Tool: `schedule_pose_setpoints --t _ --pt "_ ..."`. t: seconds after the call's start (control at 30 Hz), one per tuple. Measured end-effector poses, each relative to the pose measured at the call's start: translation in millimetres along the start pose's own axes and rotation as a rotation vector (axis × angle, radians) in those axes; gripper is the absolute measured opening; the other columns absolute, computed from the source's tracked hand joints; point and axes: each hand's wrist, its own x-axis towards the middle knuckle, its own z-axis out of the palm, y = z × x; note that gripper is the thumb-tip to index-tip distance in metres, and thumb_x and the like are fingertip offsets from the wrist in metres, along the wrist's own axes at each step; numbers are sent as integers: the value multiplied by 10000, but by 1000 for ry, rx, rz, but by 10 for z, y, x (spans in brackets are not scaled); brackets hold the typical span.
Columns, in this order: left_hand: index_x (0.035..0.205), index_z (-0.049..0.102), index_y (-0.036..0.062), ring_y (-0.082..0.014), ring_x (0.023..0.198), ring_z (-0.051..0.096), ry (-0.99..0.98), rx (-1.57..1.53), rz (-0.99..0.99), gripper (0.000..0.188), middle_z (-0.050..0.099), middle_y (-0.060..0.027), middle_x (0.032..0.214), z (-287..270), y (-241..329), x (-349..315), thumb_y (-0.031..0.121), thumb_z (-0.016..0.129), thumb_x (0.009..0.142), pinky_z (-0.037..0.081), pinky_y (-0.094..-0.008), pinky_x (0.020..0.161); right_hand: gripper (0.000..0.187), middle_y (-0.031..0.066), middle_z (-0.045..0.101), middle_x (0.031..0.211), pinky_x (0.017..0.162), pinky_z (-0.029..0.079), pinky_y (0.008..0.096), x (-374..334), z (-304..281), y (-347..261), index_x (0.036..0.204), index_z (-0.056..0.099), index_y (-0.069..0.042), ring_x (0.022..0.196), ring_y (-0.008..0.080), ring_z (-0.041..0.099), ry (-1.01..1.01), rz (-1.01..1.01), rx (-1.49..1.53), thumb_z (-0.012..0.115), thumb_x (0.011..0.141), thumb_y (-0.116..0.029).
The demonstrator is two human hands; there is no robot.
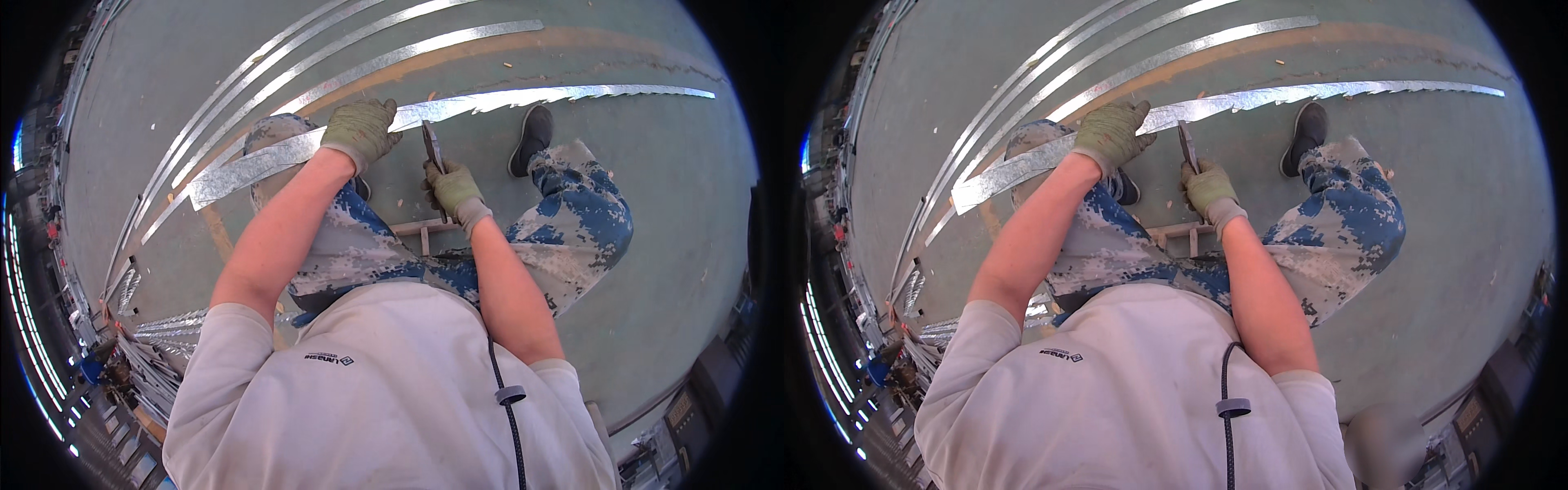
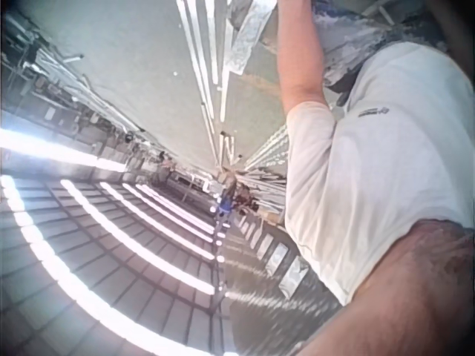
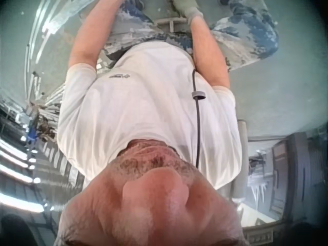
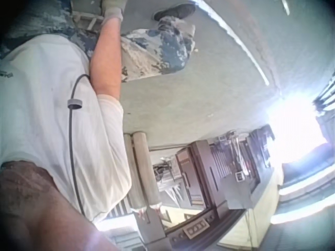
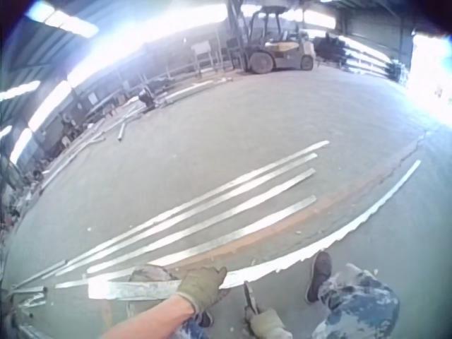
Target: The person kneels on the floor and uses tin snips to cut a long, silver metal strip into smaller segments. They repeatedly position the snips, cut the strip, and set the pieces aside on the floor.
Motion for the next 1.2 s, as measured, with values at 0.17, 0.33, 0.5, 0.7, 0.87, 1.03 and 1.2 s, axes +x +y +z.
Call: schedule_pose_setpoints --t 0.17,0.33,0.5,0.7,0.87,1.03,1.2 --pt "1401 568 101 -347 1166 664 -35 -12 8 542 693 -160 1213 -24 -16 -1 447 627 987 529 -495 966 323 81 717 787 536 501 358 -5 29 61 1065 711 -26 564 178 621 20 2 -18 637 1032 -339" --pt "1279 615 74 -347 1112 686 5 -40 16 445 700 -161 1171 -52 -13 -31 401 652 979 559 -470 934 322 73 708 792 529 497 353 -26 5 66 1103 717 -35 576 167 611 17 10 26 659 1029 -343" --pt "1383 583 121 -345 1173 663 -61 -53 -2 515 694 -155 1203 -96 -11 -32 454 614 991 528 -496 964 307 61 692 812 512 495 333 -61 -4 -4 1169 706 -55 584 155 604 -16 68 113 670 1031 -327" --pt "1382 583 119 -351 1167 662 -54 -59 4 514 690 -158 1202 -70 -26 -28 454 609 993 527 -491 967 307 55 688 823 502 489 326 -68 25 0 1211 686 -68 584 149 607 -17 86 137 664 1038 -320" --pt "1315 610 81 -345 1152 667 -14 -81 3 469 704 -152 1190 -65 -17 -43 417 622 988 544 -476 960 302 57 686 830 497 478 326 -75 30 -7 1218 679 -70 583 148 604 -35 80 140 664 1035 -310" --pt "1281 623 68 -339 1156 664 -3 -74 15 450 710 -151 1185 -83 -21 -43 408 628 986 551 -472 960 251 34 646 787 495 459 308 -120 48 -77 1195 682 -73 560 141 570 -68 102 215 683 1011 -244" --pt "1274 627 77 -338 1148 671 -3 -73 20 446 711 -150 1179 -75 -52 -41 410 640 978 555 -469 954 193 -25 510 708 443 328 266 -217 -37 -246 1084 677 -68 500 94 425 -335 287 529 721 938 -187"
